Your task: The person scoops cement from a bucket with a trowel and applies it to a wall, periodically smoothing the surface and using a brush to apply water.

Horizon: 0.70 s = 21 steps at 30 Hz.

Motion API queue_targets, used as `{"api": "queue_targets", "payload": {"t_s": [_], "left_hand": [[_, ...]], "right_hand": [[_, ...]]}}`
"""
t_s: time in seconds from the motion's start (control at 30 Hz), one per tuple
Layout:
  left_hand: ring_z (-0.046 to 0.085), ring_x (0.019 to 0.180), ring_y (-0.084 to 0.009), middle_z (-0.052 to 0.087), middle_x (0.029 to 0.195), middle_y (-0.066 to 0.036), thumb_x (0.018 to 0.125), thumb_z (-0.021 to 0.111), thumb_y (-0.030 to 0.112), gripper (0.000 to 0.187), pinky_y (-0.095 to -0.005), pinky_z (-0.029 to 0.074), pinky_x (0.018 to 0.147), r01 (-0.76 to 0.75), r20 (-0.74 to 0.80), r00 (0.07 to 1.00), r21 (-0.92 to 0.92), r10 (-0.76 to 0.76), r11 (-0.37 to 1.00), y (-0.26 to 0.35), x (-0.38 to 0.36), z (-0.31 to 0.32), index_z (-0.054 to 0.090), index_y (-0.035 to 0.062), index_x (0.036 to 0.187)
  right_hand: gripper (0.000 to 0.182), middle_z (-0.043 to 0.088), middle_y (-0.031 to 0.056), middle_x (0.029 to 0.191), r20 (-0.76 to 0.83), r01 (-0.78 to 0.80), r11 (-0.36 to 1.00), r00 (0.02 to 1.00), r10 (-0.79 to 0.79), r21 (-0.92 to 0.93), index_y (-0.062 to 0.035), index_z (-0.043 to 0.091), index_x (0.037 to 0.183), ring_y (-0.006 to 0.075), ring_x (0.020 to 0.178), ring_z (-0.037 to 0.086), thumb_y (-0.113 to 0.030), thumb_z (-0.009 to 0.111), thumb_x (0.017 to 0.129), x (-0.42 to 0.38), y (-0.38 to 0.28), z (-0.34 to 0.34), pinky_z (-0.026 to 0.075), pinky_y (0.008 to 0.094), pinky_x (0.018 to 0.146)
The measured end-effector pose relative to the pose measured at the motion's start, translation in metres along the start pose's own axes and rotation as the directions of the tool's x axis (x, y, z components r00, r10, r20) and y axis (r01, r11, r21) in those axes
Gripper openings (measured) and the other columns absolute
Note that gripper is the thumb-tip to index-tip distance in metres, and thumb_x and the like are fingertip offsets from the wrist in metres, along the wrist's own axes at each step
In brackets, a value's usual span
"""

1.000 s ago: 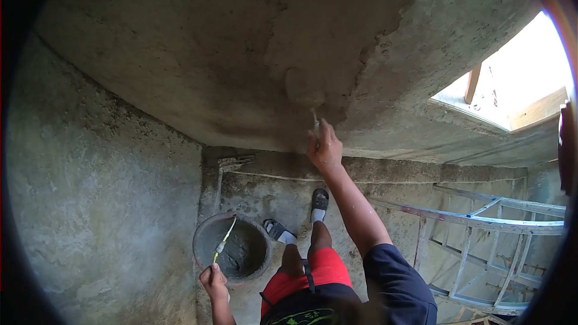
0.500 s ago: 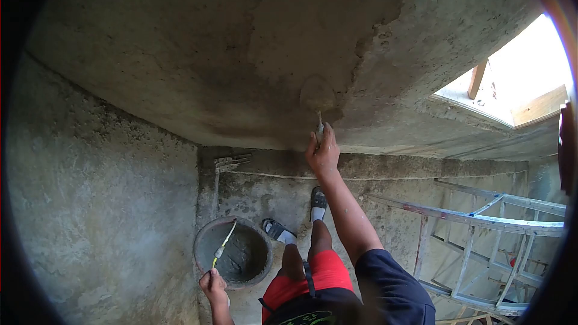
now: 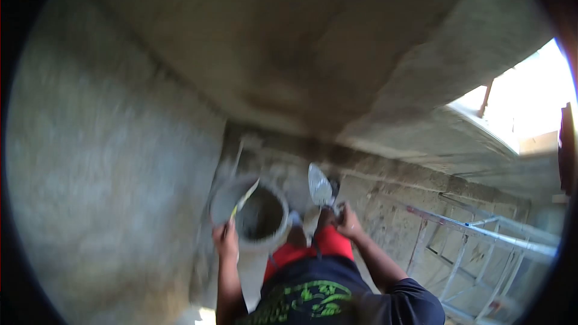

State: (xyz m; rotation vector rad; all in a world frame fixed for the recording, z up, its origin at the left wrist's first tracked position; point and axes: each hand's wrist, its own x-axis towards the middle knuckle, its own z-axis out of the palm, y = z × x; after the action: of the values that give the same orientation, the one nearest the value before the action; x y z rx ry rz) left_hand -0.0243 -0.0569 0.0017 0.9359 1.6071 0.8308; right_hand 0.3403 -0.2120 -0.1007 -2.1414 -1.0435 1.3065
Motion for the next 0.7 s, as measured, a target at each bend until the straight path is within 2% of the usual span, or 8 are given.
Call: {"api": "queue_targets", "payload": {"t_s": [0.07,0.1,0.17,0.2,0.4,0.47,0.6,0.7], "left_hand": [[0.035,0.055,-0.0092,0.039,0.057,0.002,0.098,0.063,0.024,0.043,-0.0325,0.025,0.053,-0.045,0.036,0.998,-0.006,0.045,0.999,-0.001,-0.001,-0.003,0.05,0.0048,0.062],[0.034,0.056,-0.0087,0.036,0.057,0.002,0.098,0.064,0.025,0.044,-0.0322,0.024,0.053,-0.143,0.042,0.989,0.081,0.14,0.986,0.015,-0.005,0.0,0.048,0.0037,0.063],[0.032,0.057,-0.0072,0.034,0.057,0.004,0.099,0.064,0.024,0.046,-0.0317,0.024,0.053,-0.169,0.064,0.984,0.055,0.165,0.984,0.018,-0.014,-0.002,0.045,0.0042,0.062],[0.031,0.057,-0.0065,0.033,0.057,0.005,0.099,0.064,0.024,0.047,-0.0313,0.023,0.052,-0.226,0.064,0.973,0.046,0.223,0.973,0.024,-0.009,0.001,0.044,0.0045,0.062],[0.028,0.055,-0.0041,0.033,0.056,0.007,0.099,0.066,0.02,0.049,-0.0288,0.02,0.05,-0.341,0.125,0.934,0.041,0.334,0.939,0.056,-0.014,0.003,0.04,0.0058,0.06],[0.028,0.056,-0.0039,0.034,0.056,0.007,0.099,0.066,0.02,0.049,-0.0286,0.021,0.05,-0.367,0.145,0.922,0.04,0.358,0.929,0.059,-0.012,0.004,0.04,0.0056,0.06],[0.032,0.053,-0.0036,0.038,0.057,0.007,0.1,0.063,0.017,0.045,-0.026,0.023,0.049,-0.354,0.181,0.921,0.013,0.346,0.935,0.055,-0.002,0.007,0.043,0.0085,0.062],[0.032,0.051,-0.0039,0.039,0.057,0.006,0.1,0.063,0.017,0.044,-0.0258,0.023,0.048,-0.306,0.191,0.933,-0.033,0.307,0.951,0.053,0.002,0.011,0.044,0.0093,0.062]], "right_hand": [[0.065,0.071,0.0211,0.095,0.077,0.317,0.946,0.947,-0.312,-0.064,-0.0018,0.051,0.134,0.0384,0.086,0.071,-0.021,0.08,0.079,-0.012,-0.026,-0.024,0.055,0.0424,0.078],[0.051,0.071,0.0206,0.097,0.283,0.071,0.997,0.957,-0.06,-0.027,-0.0032,0.059,0.127,0.0352,0.089,0.071,-0.015,0.077,0.081,-0.024,-0.082,-0.048,0.054,0.0401,0.079],[0.041,0.071,0.0201,0.093,0.385,0.389,0.921,0.85,-0.359,-0.001,-0.0044,0.064,0.12,0.0299,0.081,0.07,-0.015,0.076,0.083,-0.019,-0.124,-0.059,0.054,0.0423,0.072],[0.028,0.071,0.0218,0.094,0.446,0.495,0.847,0.813,-0.374,-0.193,-0.007,0.068,0.111,0.0387,0.085,0.07,-0.021,0.069,0.087,-0.014,-0.149,-0.064,0.055,0.046,0.074],[0.021,0.072,0.0189,0.09,0.686,0.694,0.524,0.681,-0.255,-0.494,-0.0056,0.072,0.094,0.0365,0.091,0.07,-0.02,0.06,0.084,0.044,-0.237,-0.013,0.057,0.0465,0.077],[0.024,0.072,0.0194,0.084,0.837,0.809,0.34,0.538,-0.101,-0.48,-0.0011,0.073,0.088,0.0346,0.082,0.072,-0.02,0.059,0.085,0.067,-0.262,0.009,0.058,0.0445,0.071],[0.031,0.071,0.0187,0.077,0.808,0.578,0.613,0.56,0.182,-0.538,0.0032,0.072,0.086,0.0302,0.07,0.072,-0.021,0.054,0.09,0.087,-0.291,0.031,0.058,0.0414,0.064],[0.046,0.068,0.0136,0.07,0.896,0.438,0.814,0.392,0.21,-0.382,0.0049,0.069,0.082,0.0245,0.06,0.068,-0.034,0.05,0.098,0.099,-0.263,0.057,0.056,0.0386,0.056]]}}
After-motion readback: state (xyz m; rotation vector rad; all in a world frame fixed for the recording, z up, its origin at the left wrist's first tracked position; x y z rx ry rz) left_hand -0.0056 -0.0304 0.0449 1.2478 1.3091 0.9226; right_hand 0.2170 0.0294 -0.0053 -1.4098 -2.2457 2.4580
